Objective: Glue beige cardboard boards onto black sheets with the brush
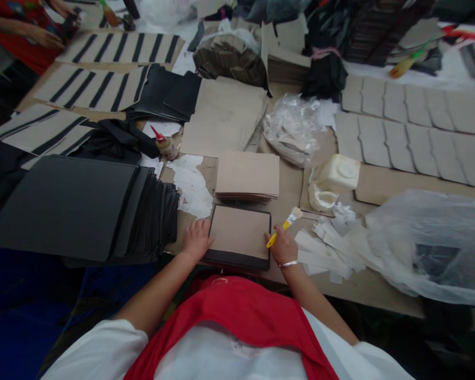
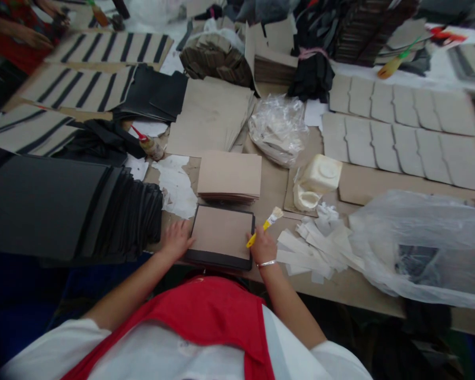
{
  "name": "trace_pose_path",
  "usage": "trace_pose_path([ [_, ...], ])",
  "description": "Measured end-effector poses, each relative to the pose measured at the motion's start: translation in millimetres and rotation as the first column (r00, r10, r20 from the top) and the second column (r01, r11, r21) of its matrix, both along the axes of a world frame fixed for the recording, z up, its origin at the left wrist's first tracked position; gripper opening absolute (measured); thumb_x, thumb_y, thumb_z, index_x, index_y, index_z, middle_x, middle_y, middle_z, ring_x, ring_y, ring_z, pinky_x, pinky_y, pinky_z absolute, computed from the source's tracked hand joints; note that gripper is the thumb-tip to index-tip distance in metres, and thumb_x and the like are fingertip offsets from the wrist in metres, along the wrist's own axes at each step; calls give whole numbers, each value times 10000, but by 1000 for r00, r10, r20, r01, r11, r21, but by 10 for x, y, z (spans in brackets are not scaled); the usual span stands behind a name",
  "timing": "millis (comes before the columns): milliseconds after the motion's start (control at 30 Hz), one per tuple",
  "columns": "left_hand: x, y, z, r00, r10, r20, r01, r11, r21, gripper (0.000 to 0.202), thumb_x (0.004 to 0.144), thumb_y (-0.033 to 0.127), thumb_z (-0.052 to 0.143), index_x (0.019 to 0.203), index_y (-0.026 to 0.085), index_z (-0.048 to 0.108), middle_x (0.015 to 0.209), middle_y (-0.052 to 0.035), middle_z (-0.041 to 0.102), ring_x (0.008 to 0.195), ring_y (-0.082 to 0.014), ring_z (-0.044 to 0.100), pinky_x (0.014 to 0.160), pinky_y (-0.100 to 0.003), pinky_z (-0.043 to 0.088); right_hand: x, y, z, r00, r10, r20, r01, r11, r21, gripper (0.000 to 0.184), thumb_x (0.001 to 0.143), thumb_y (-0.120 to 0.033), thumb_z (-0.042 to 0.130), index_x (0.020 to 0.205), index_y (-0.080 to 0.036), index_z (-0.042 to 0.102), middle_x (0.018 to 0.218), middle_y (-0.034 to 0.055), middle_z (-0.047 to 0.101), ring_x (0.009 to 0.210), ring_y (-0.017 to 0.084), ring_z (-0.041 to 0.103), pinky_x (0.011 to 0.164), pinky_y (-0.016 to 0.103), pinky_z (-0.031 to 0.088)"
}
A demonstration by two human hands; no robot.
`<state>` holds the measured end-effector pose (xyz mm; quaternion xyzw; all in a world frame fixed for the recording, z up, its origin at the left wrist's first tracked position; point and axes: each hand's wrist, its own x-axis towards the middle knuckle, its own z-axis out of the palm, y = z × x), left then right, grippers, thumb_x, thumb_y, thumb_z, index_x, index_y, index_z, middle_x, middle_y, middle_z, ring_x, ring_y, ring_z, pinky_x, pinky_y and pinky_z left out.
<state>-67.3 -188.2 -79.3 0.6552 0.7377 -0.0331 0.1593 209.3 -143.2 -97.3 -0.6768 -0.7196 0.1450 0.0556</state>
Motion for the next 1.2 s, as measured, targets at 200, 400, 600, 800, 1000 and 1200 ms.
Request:
trace_pose_path([
  [200, 435, 118, -65, 921, -369, 126, 364, 929, 65, 429, 833, 297, 500, 1253, 211, 478, 1362, -99, 438, 1219, -274, 375, 987, -413, 315, 4, 133, 644, 873, -94, -479, 91, 995, -29, 479, 898, -495, 306, 1200, -168, 484, 693, 30, 611, 536, 133, 553, 532, 248, 432],
  [400, 530, 60, -134, 935, -338, 111, 336, 941, 34, 521, 787, 360, 586, 1274, 226, 457, 1373, -93, 427, 1230, -289, 364, 963, -441, 331, -781, 433, 548, 520, -319, -792, -40, 917, -396, 380, 787, -530, 474, 890, -175, 560, 592, -24, 574, 422, 90, 509, 412, 199, 412],
  [600, 510, 90, -135, 936, -333, 114, 336, 942, -2, 524, 776, 362, 600, 1267, 232, 472, 1369, -108, 428, 1224, -295, 375, 958, -453, 333, -1172, 554, 166, 525, -341, -779, -46, 903, -427, 259, 766, -439, 501, 817, -193, 562, 543, -46, 556, 391, 88, 506, 376, 187, 400],
  [800, 503, 59, -169, 933, -343, 105, 342, 939, 24, 487, 784, 353, 588, 1251, 256, 490, 1383, -87, 420, 1220, -291, 366, 955, -451, 331, -481, 494, 231, 578, -456, -677, 191, 882, -431, 259, 750, -423, 537, 827, -179, 579, 522, -47, 547, 376, 85, 490, 366, 180, 403],
  [1000, 625, 169, -1, 933, -352, 69, 357, 931, -74, 535, 777, 326, 588, 1287, 245, 447, 1326, -128, 442, 1159, -308, 400, 893, -438, 394, 68, 309, 407, 585, -480, -654, 283, 876, -390, 322, 763, -465, 541, 883, -173, 601, 558, -28, 593, 408, 92, 532, 402, 189, 444],
  [1200, 686, 307, 13, 902, -431, 35, 431, 890, -146, 579, 746, 344, 625, 1291, 245, 457, 1454, -131, 279, 1140, -360, 405, 838, -447, 428, 171, 43, 287, 816, -92, -570, 83, 996, -41, 367, 901, -366, 387, 1209, -192, 481, 934, 60, 672, 718, 143, 647, 680, 272, 513],
])
